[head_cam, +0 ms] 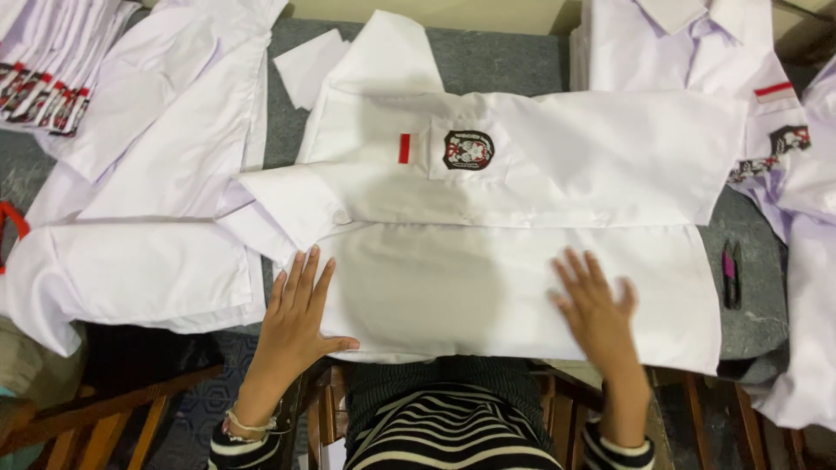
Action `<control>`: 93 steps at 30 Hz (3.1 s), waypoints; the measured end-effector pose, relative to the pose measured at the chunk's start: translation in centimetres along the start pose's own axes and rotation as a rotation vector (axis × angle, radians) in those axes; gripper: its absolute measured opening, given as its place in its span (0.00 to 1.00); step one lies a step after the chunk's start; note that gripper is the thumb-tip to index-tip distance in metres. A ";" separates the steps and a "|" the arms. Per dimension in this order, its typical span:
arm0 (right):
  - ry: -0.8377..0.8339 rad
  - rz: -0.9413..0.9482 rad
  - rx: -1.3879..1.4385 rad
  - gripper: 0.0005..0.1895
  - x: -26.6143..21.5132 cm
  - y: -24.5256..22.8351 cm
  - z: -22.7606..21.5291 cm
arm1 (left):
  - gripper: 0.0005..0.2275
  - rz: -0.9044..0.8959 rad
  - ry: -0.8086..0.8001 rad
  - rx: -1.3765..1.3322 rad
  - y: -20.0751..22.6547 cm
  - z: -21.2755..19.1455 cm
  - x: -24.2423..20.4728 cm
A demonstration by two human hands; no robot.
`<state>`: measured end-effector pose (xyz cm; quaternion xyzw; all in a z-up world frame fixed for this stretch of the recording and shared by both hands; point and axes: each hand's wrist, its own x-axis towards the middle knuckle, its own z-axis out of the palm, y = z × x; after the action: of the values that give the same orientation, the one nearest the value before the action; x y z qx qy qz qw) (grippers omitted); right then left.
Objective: A person carefully smooths and folds a white collared shirt on a table in a factory setting.
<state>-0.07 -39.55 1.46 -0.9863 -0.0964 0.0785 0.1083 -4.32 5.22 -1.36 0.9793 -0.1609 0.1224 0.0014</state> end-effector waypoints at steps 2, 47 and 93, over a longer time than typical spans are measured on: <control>0.087 0.055 0.003 0.30 -0.7 2.1 0.1 | 0.60 0.016 0.018 -0.005 -0.2 0.6 -0.4; 0.003 0.258 0.211 0.26 21.0 16.7 -20.3 | 0.14 -0.582 0.166 -0.621 -10.8 5.5 31.2; 0.345 0.243 1.059 0.17 17.0 27.3 -5.5 | 0.09 -0.461 0.350 -0.535 -10.5 6.9 29.7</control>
<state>22.12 -63.25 -1.72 -0.7999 0.0892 -0.0344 0.5924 27.88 5.49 -0.56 0.9193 0.0398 0.2376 0.3113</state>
